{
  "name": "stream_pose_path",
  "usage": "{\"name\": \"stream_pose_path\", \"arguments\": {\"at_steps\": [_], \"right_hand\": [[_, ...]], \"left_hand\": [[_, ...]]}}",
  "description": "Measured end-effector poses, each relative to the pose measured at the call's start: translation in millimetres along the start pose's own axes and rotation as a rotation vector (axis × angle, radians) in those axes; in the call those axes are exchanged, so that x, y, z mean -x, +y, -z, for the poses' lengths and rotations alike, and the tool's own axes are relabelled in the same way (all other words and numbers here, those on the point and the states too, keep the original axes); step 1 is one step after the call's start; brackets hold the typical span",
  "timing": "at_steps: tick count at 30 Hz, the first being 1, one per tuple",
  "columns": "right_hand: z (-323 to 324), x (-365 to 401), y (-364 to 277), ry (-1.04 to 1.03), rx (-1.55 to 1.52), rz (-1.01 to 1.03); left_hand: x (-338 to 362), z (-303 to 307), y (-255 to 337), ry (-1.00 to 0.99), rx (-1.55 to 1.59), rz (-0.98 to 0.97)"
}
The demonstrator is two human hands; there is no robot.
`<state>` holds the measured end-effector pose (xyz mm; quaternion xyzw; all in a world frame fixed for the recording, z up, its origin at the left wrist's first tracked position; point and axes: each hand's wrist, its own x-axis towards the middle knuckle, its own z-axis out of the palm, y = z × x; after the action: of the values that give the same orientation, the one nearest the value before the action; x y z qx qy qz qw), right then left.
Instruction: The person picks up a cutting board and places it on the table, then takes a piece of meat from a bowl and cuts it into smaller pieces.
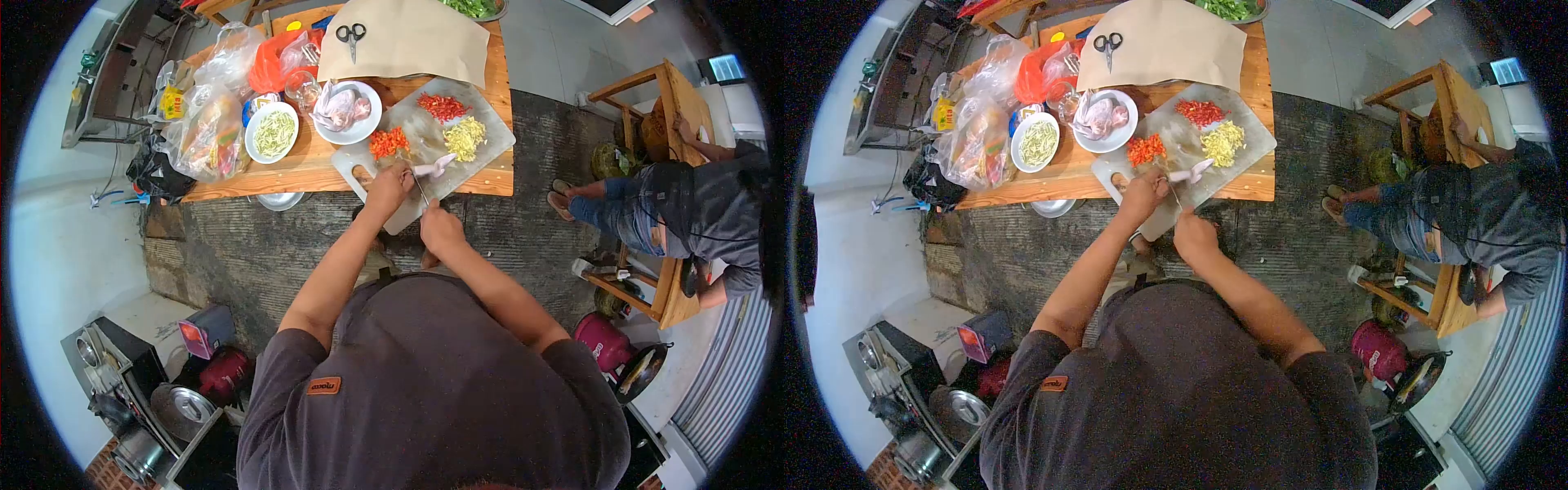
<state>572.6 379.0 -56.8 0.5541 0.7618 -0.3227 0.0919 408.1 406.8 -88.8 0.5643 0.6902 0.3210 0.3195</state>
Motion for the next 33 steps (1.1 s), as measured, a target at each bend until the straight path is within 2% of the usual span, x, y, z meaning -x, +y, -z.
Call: {"name": "stream_pose_path", "arguments": {"at_steps": [4, 7, 9, 10, 14, 16, 19, 20, 21, 22, 26, 29, 31, 33], "right_hand": [[7, -19, -12, 0.086, -0.093, 0.065], [4, -4, -11, 0.029, -0.007, 0.042], [4, 11, -8, -0.039, 0.026, -0.054], [5, 9, -7, -0.037, 0.031, -0.051], [4, -15, -11, 0.033, -0.004, 0.000], [5, -19, -13, 0.073, -0.036, 0.021], [3, -1, -9, 0.020, -0.002, 0.041], [1, 5, -6, -0.006, -0.004, -0.023], [0, 9, -4, -0.035, -0.008, -0.089], [-3, 3, -1, 0.008, -0.017, -0.055], [9, -17, -8, 0.044, -0.027, 0.010], [11, -4, -9, -0.046, 0.005, -0.003], [7, 10, -6, -0.104, 0.022, -0.106], [13, 11, -7, -0.080, 0.022, -0.085]], "left_hand": [[-5, 8, -1, -0.024, 0.071, 0.004], [-6, 14, 9, -0.010, -0.043, 0.046], [-7, 6, 3, -0.054, -0.091, 0.079], [-4, 0, -4, -0.010, -0.100, -0.029], [1, -3, -1, -0.008, -0.114, -0.078], [-2, 0, 2, 0.001, -0.102, -0.022], [-13, -2, -9, -0.044, -0.165, 0.008], [-12, -2, -7, -0.036, -0.161, 0.008], [-6, -3, -4, -0.013, -0.143, -0.058], [-1, -4, -1, 0.008, -0.128, -0.125], [0, -3, 3, 0.055, -0.162, -0.074], [-6, -2, -2, 0.048, -0.162, -0.034], [-7, -1, 1, -0.033, -0.188, 0.053], [2, -5, 3, -0.026, -0.188, -0.010]]}}
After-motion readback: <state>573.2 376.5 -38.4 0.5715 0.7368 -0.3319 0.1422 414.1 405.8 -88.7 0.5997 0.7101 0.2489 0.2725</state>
